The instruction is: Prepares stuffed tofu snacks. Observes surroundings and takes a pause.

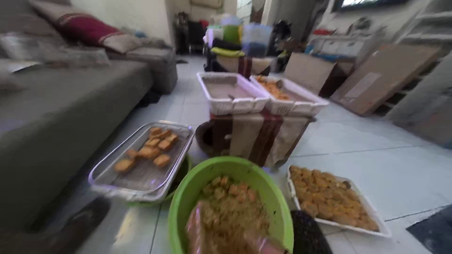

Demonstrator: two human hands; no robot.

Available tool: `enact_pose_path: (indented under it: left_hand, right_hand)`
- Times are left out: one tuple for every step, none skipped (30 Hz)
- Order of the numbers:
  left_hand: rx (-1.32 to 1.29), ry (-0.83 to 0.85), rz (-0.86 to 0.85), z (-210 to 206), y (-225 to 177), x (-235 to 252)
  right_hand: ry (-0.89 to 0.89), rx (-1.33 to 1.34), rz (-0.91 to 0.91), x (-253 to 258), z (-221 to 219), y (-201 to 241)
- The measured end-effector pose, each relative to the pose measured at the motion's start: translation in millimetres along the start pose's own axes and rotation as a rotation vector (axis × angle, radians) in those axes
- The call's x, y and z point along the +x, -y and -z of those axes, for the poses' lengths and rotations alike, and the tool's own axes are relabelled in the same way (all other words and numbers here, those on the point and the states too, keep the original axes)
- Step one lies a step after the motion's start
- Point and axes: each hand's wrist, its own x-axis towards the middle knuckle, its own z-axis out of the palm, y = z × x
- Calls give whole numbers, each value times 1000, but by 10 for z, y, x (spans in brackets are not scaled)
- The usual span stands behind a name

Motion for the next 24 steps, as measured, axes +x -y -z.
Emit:
enact_pose_path:
  left_hand:
    - [-54,-30,47,-21,-40,-1]
    - [-132,-45,103,-30,-92,-6]
    - [-219,-54,158,-45,-152,-17]
    - [-295,-50,204,-59,-186,-30]
    - [-339,-46,240,-75,-198,-40]
    - [-353,-40,261,-80,-174,-34]
    - [-348,-37,281,-84,-134,-18]
    - [-320,-31,294,-87,-101,-4]
    - [-273,-21,294,-91,-76,9]
    - [-206,-14,272,-113,-55,17]
    - [-114,-10,241,-138,-49,12]
    - [-6,0,207,-152,-42,8]
    - [106,6,148,-160,-4,11]
    - [207,7,84,-157,26,7]
    - [283,7,32,-152,33,-3]
    - [334,4,4,-149,24,-16]
    - [357,4,-9,-146,14,-29]
    - [361,2,-12,-150,21,-35]
    - [353,-9,-16,-160,36,-37]
    - [334,-17,-17,-168,53,-42]
    - [319,-20,-16,-168,52,-53]
    - [312,-26,-23,-170,47,-57]
    - [313,-27,-33,-170,42,-57]
    - [318,-8,-39,-163,39,-59]
  right_hand:
    - [9,39,-18,-28,64,-1]
    - [-7,86,-30,-49,136,4]
    - [-38,142,-33,-58,197,2]
    - [-64,182,-40,-55,268,0]
    - [-78,214,-41,-53,337,-7]
    - [-98,258,-21,-48,379,-19]
    - [-135,320,10,-51,410,-21]
    - [-184,399,43,-55,437,-7]
    - [-235,480,68,-60,474,33]
    - [-278,552,68,-86,534,115]
    - [-319,606,52,-128,613,229]
    - [-356,648,15,-173,695,361]
    - [-396,683,-15,-206,757,490]
    - [-439,717,-13,-214,775,591]
    - [-486,735,21,-209,748,671]
    - [-541,724,61,-189,678,736]
    - [-613,678,97,-154,576,790]
    - [-674,595,94,-120,477,826]
    - [-739,508,77,-81,384,846]
    - [-820,409,57,-45,310,862]
    - [-888,330,42,-25,273,880]
    - [-920,272,36,-14,269,888]
    - [-936,218,40,2,275,885]
    - [-921,189,44,10,294,883]
